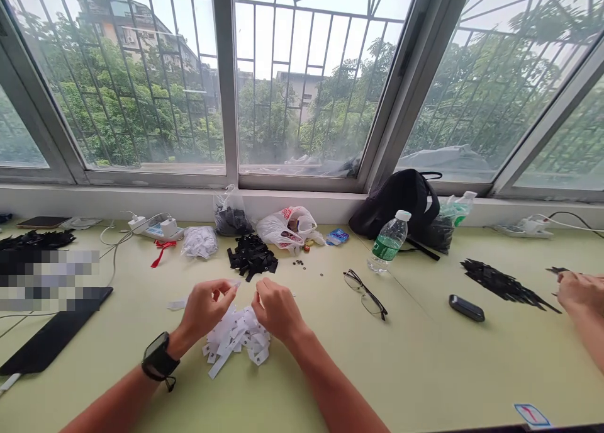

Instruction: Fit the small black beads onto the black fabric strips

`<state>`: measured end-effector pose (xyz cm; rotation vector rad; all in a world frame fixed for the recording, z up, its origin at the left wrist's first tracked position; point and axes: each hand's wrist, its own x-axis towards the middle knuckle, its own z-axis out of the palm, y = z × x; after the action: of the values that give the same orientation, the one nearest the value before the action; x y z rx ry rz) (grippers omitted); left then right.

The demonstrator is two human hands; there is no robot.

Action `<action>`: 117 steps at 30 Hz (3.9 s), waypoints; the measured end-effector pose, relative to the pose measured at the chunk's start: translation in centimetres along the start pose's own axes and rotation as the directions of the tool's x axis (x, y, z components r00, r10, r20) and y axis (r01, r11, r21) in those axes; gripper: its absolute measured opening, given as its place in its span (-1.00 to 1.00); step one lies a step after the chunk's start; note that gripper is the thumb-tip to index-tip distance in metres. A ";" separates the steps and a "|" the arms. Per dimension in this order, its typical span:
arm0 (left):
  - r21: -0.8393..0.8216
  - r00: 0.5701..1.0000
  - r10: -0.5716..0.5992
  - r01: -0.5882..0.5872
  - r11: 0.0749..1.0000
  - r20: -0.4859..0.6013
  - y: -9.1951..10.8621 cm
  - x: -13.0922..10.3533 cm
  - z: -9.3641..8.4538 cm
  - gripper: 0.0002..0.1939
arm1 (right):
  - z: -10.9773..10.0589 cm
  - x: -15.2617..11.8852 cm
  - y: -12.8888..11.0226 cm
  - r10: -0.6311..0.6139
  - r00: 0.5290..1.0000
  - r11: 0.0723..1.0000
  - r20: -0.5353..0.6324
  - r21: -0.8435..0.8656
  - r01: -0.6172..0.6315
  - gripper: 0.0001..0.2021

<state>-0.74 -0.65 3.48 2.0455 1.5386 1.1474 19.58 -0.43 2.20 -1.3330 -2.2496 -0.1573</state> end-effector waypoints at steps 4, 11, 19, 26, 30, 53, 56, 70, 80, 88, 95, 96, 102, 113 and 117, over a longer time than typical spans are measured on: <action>0.318 0.990 -0.074 0.110 0.942 -0.124 -1.3 1.0 -1.7 -0.78 | -0.7 -0.1 2.5 0.156 0.987 0.982 0.031 -0.116 -0.152 -0.84; 0.232 0.989 0.066 -0.095 0.968 0.129 -1.7 1.2 -2.6 -0.98 | -1.3 -0.3 5.2 0.289 0.945 0.951 0.154 -0.161 -0.265 -0.82; 0.092 0.961 0.078 -0.105 0.990 0.264 -2.4 0.9 -1.8 -0.82 | -2.2 -0.3 5.5 0.307 0.936 0.947 0.174 -0.155 -0.282 -0.81; -0.450 0.948 0.027 0.125 0.884 0.317 -2.6 1.8 -0.8 -0.63 | -2.0 -0.3 5.8 0.304 0.937 0.951 0.174 -0.114 -0.287 -0.82; -0.591 0.917 -0.062 0.304 0.747 0.394 -2.5 1.9 -0.3 -0.61 | -1.9 -0.3 5.8 0.301 0.941 0.952 0.158 -0.106 -0.287 -0.83; -0.754 0.876 -0.147 0.472 0.456 0.459 -1.7 1.4 -0.2 -0.51 | -1.5 0.2 4.4 0.111 0.986 0.990 0.126 0.071 -0.121 -0.79; -0.756 0.897 -0.107 0.422 0.501 0.429 -1.7 1.1 -0.2 -0.41 | -1.3 0.1 4.3 0.085 0.981 0.994 0.172 0.054 -0.095 -0.80; -0.666 0.947 0.024 0.207 0.717 0.320 -1.1 0.5 0.9 -0.75 | -1.7 0.3 0.2 -0.034 0.999 0.942 -0.029 0.334 0.042 -0.89; -0.643 0.944 0.030 0.199 0.739 0.327 -0.8 0.3 1.1 -0.68 | 0.1 0.4 -1.2 0.057 0.998 0.759 0.024 0.649 -0.059 -0.89; -0.565 0.937 0.052 0.164 0.809 0.345 -0.9 0.3 1.2 -0.66 | -0.1 0.1 -1.3 0.018 0.999 0.913 -0.049 0.407 0.003 -0.92; -0.436 0.965 0.069 0.049 0.898 0.251 -0.4 -0.2 1.2 -0.66 | 0.6 -0.2 -1.3 -0.161 0.987 0.986 0.003 -0.048 0.161 -0.87; -0.427 0.966 0.076 0.038 0.903 0.248 -0.4 -0.3 1.2 -0.67 | 0.8 -0.2 -1.4 -0.169 0.986 0.982 0.012 -0.078 0.170 -0.86; -0.421 0.946 0.105 0.037 0.906 0.308 -0.2 -0.5 1.3 -0.71 | 1.3 -0.3 -1.7 -0.189 0.981 0.965 0.053 -0.174 0.195 -0.89; -0.285 0.941 0.155 -0.066 0.956 0.300 0.4 -1.0 1.1 -0.75 | 1.4 -0.3 -2.3 -0.189 0.975 0.953 0.116 -0.216 0.210 -0.90; -0.250 0.945 0.145 -0.071 0.966 0.293 0.3 -1.0 1.2 -0.74 | 1.1 -0.3 -2.6 -0.223 0.957 0.934 0.183 -0.240 0.264 -0.88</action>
<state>0.28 -1.44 2.54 2.0499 1.0971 0.9388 17.01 -1.59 1.50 -1.2222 -2.5946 -0.4709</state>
